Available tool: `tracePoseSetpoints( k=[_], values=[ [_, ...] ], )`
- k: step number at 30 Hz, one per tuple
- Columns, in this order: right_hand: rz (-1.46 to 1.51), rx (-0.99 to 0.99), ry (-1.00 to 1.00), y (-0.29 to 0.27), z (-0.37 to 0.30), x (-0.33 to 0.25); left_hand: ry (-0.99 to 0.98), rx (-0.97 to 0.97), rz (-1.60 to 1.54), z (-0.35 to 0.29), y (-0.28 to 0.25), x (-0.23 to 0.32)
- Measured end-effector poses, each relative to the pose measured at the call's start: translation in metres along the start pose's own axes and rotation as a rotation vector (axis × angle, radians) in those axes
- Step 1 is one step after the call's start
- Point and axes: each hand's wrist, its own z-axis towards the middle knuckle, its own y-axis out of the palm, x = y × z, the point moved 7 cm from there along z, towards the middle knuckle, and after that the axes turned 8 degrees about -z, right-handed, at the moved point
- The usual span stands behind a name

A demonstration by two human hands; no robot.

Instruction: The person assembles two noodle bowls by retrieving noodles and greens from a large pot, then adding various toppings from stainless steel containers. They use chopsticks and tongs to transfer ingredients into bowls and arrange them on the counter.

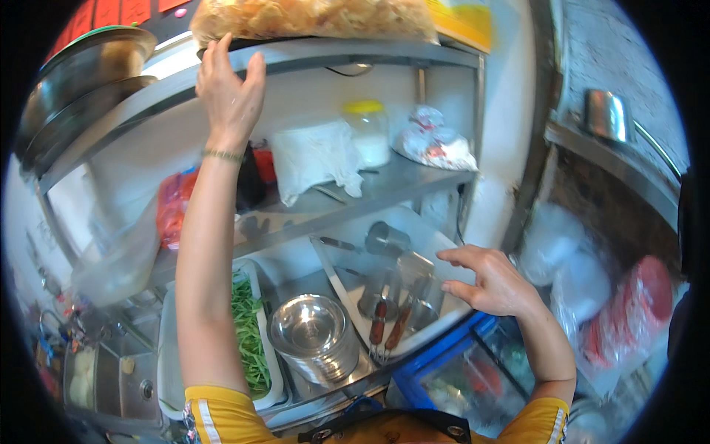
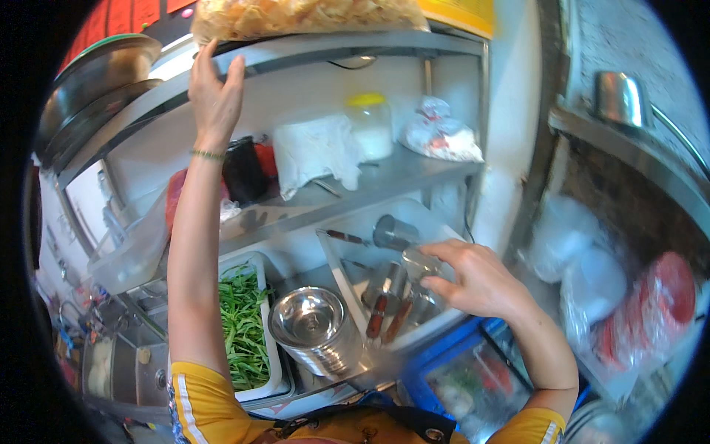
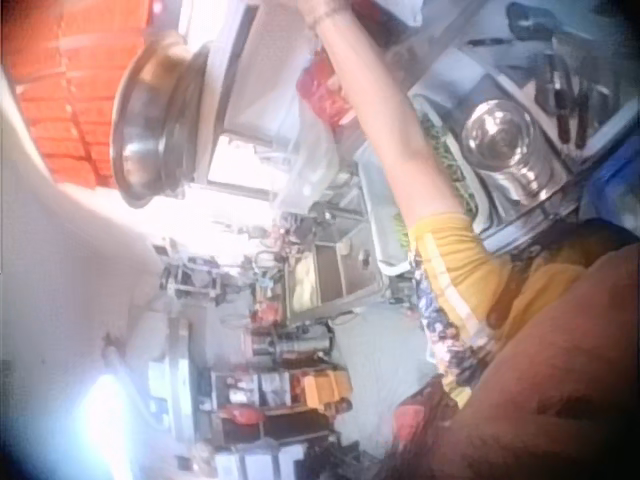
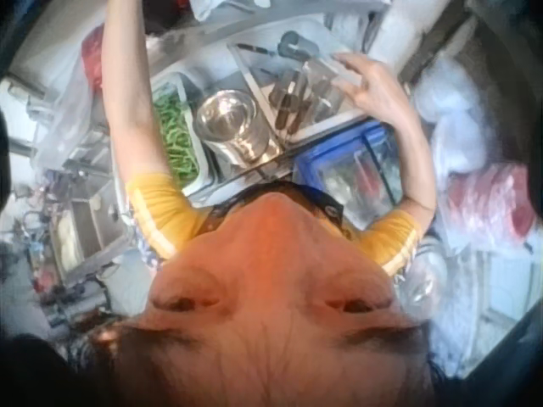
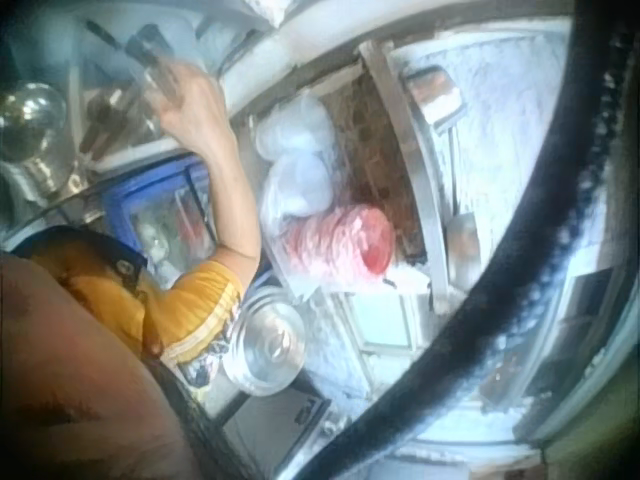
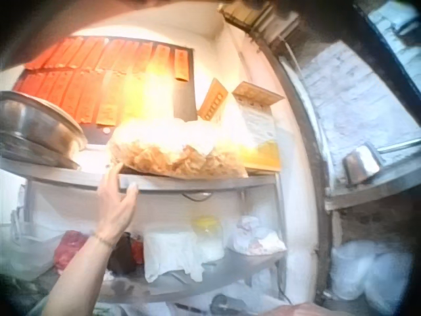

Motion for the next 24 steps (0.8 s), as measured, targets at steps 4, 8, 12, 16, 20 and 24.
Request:
tracePoseSetpoints(
  k=[4, 8, 12, 16, 20, 24],
  values=[
    [0.143, -0.058, 0.365, 0.019, -0.116, 0.022, -0.118, -0.166, -0.326, -0.050, -0.009, 0.052],
    [0.098, -0.217, 0.691, 0.037, -0.244, 0.000, -0.387, -0.358, -0.673, -0.154, 0.001, 0.067],
    [0.032, -0.325, 0.992, 0.052, -0.351, -0.037, -0.693, -0.624, -0.968, -0.247, -0.001, 0.124],
    [0.067, -0.241, 0.988, 0.077, -0.413, -0.081, -0.933, -0.882, -1.072, -0.333, -0.022, 0.176],
    [0.101, -0.213, 1.039, 0.078, -0.482, -0.126, -1.151, -1.202, -1.194, -0.426, -0.050, 0.256],
    [0.063, -0.083, 1.339, 0.044, -0.618, -0.168, -1.365, -1.240, -1.300, -0.398, -0.143, 0.427]
  ],
)
